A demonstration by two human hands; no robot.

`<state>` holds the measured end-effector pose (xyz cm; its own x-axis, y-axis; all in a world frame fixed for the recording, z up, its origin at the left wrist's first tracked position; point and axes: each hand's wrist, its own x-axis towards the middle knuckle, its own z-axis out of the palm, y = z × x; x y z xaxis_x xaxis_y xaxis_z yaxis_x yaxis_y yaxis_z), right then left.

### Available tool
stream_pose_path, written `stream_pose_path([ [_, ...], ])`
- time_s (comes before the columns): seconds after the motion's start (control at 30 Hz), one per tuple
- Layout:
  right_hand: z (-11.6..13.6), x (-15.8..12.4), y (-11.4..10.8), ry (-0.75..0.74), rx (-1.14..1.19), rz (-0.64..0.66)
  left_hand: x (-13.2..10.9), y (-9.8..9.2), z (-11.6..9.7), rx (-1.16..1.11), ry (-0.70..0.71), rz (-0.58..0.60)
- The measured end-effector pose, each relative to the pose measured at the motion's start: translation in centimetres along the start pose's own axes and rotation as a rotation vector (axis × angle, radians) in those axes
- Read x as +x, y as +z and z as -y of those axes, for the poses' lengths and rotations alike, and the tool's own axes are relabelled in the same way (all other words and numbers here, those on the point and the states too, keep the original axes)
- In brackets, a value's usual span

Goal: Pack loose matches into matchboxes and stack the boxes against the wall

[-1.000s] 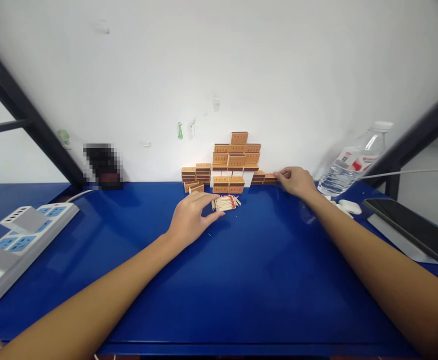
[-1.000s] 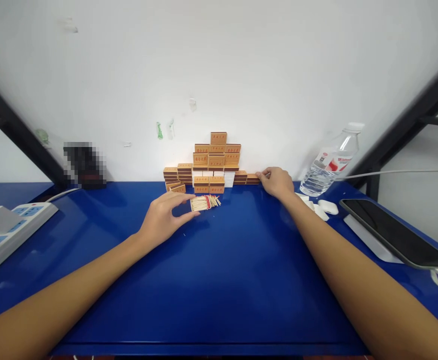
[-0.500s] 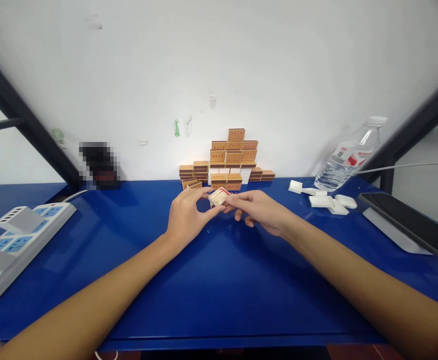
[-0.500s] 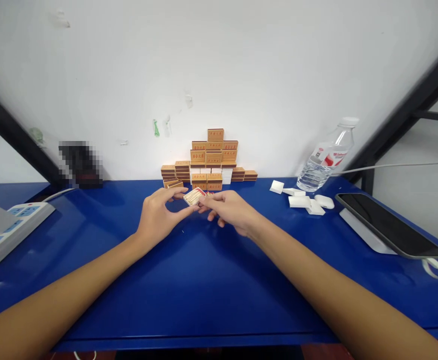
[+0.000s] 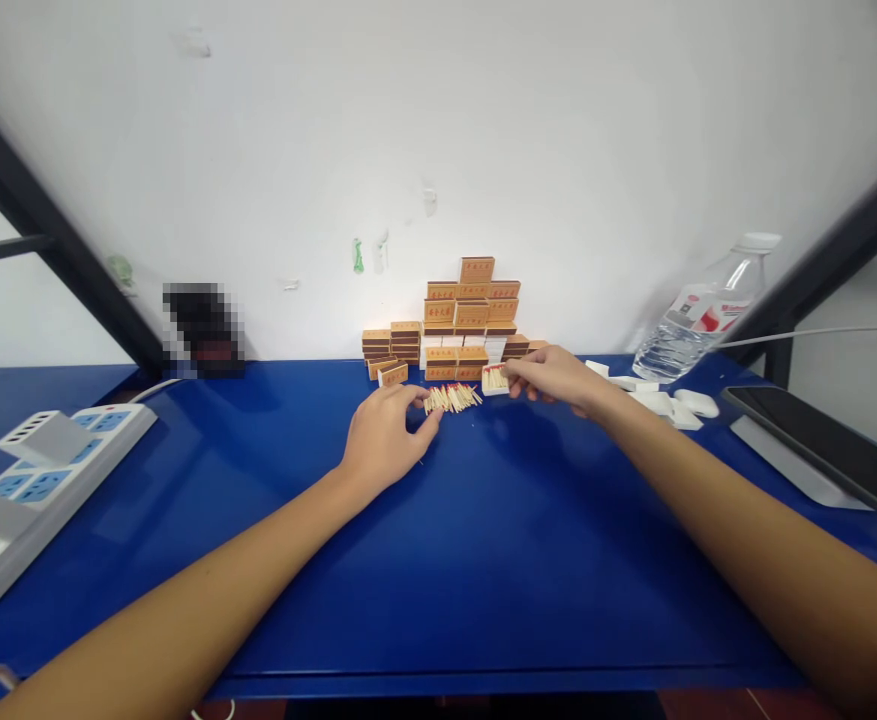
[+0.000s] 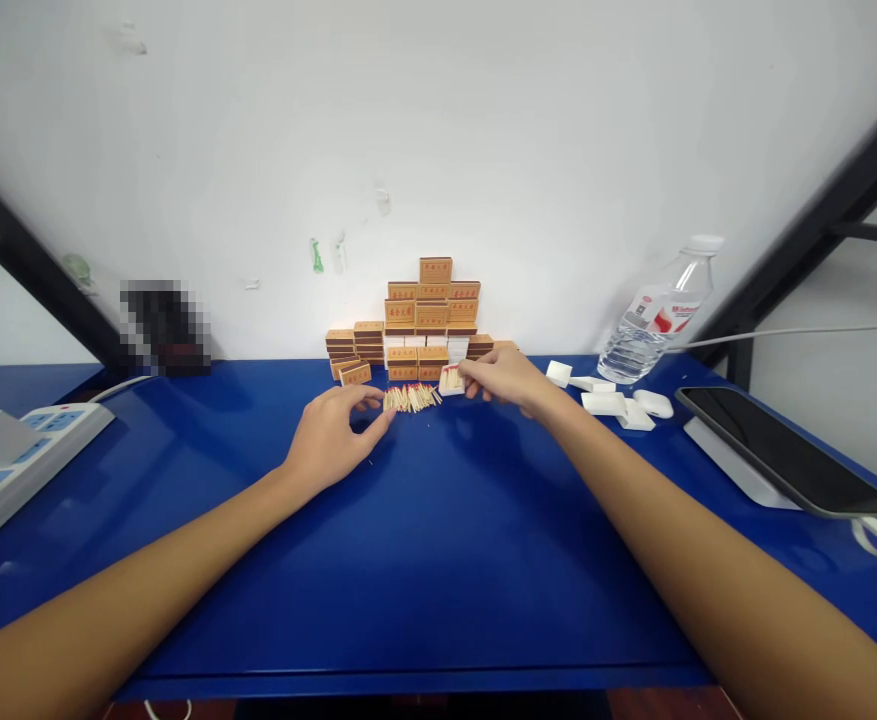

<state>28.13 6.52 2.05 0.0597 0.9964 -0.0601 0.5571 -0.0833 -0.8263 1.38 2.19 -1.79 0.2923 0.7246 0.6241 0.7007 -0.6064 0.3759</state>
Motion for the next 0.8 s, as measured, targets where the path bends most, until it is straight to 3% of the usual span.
stream_pose_path([
  [0.1,-0.1,1.0,-0.8,-0.033,-0.232,0.01,0.0,0.1,0.3,0.046,-0.015,0.049],
  [0.23,0.6,1.2,-0.2,-0.123,-0.448,0.014,0.0,0.0,0.1,0.114,-0.03,0.132],
  [0.5,1.3,-0.7,0.9,-0.199,-0.396,-0.028,0.1,-0.6,-0.6,0.137,-0.076,0.236],
  [0.8,1.0,-2.8,2.4,-0.235,-0.597,-0.184,0.0,-0.5,-0.7,0.102,-0.037,0.252],
])
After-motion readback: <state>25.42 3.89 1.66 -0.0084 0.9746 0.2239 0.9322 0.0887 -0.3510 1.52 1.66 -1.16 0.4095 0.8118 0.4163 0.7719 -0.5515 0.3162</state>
